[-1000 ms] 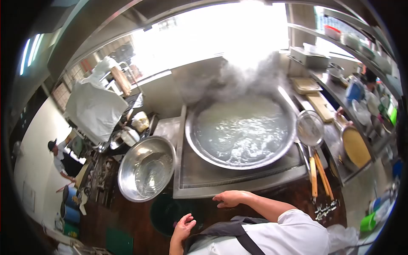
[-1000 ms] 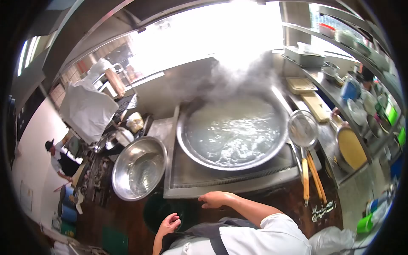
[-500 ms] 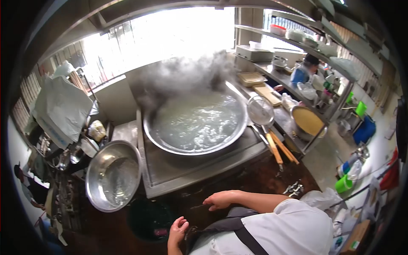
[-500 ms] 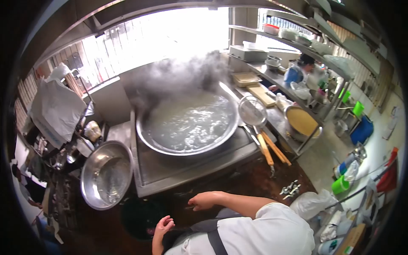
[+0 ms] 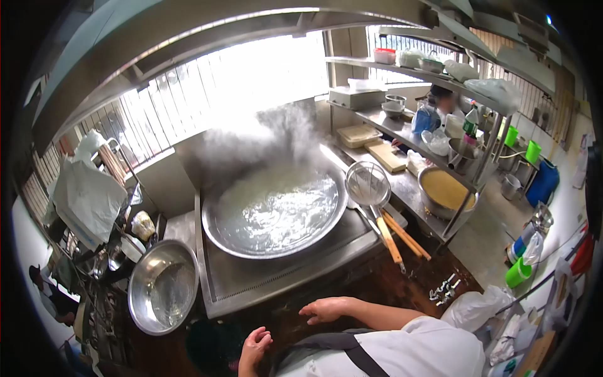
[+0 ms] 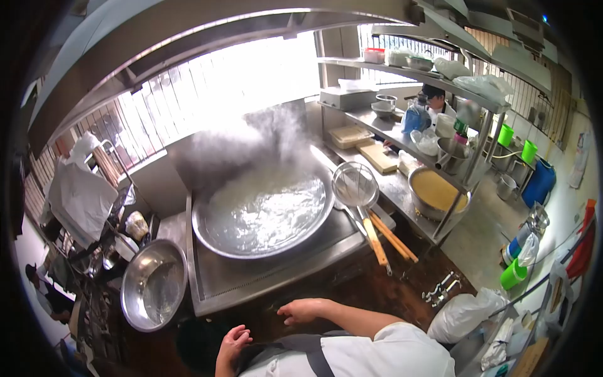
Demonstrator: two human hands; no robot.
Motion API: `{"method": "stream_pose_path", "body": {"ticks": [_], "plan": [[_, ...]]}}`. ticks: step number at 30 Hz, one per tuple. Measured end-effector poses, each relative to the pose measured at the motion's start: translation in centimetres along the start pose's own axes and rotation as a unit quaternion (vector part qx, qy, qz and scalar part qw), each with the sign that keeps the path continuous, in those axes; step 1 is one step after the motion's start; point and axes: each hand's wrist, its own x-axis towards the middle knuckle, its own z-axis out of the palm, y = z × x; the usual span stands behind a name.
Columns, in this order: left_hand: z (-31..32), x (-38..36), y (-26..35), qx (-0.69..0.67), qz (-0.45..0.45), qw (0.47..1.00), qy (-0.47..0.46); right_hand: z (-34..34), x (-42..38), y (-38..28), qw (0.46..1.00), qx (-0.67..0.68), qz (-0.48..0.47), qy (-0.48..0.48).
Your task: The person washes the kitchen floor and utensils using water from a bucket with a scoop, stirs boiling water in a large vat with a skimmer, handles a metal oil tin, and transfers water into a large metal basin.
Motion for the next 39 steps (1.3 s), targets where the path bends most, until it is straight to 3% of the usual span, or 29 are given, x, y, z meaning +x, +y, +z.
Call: {"method": "stream_pose_path", "body": {"ticks": [5,9,17,25,27,30,32,33,34,36,39], "plan": [[6.4,3.8,3.5,0.024,0.017,0.999,-0.032,-2.5,-3.7,8.7,0.999,0.029,-0.014,0.039],[10.7,7.4,4.4,0.097,0.081,0.991,-0.052,-5.1,-6.0,12.8,0.998,0.036,0.017,0.048],[15.1,8.0,7.2,0.113,0.015,0.993,-0.001,-9.1,-6.6,16.5,0.999,0.024,-0.003,0.032],[16.6,6.9,8.6,0.167,0.008,0.985,0.039,-10.6,-6.9,18.8,0.998,0.05,-0.027,0.037],[15.5,7.0,7.3,0.181,-0.007,0.982,0.054,-10.8,-6.5,19.1,0.998,0.045,-0.027,0.024],[11.5,6.9,1.5,0.145,-0.108,0.983,0.038,-10.7,-6.2,19.1,0.998,0.051,-0.034,0.012],[10.9,3.4,-0.5,0.387,-0.066,0.919,0.033,-10.8,-6.0,18.9,0.998,0.051,-0.042,0.011],[9.2,2.4,-4.8,0.361,-0.18,0.913,-0.052,-10.9,-5.9,19.0,0.998,0.054,-0.041,0.01],[7.0,1.7,-14.3,0.535,-0.148,0.818,-0.15,-10.8,-5.8,19.2,0.998,0.057,-0.04,0.009],[7.7,-4.1,-15.7,0.476,-0.276,0.83,-0.095,-10.8,-5.7,19.4,0.997,0.061,-0.037,0.0],[7.2,-7.2,-15.3,0.424,-0.337,0.841,0.003,-10.8,-5.7,20.0,0.997,0.064,-0.035,-0.012]]}}
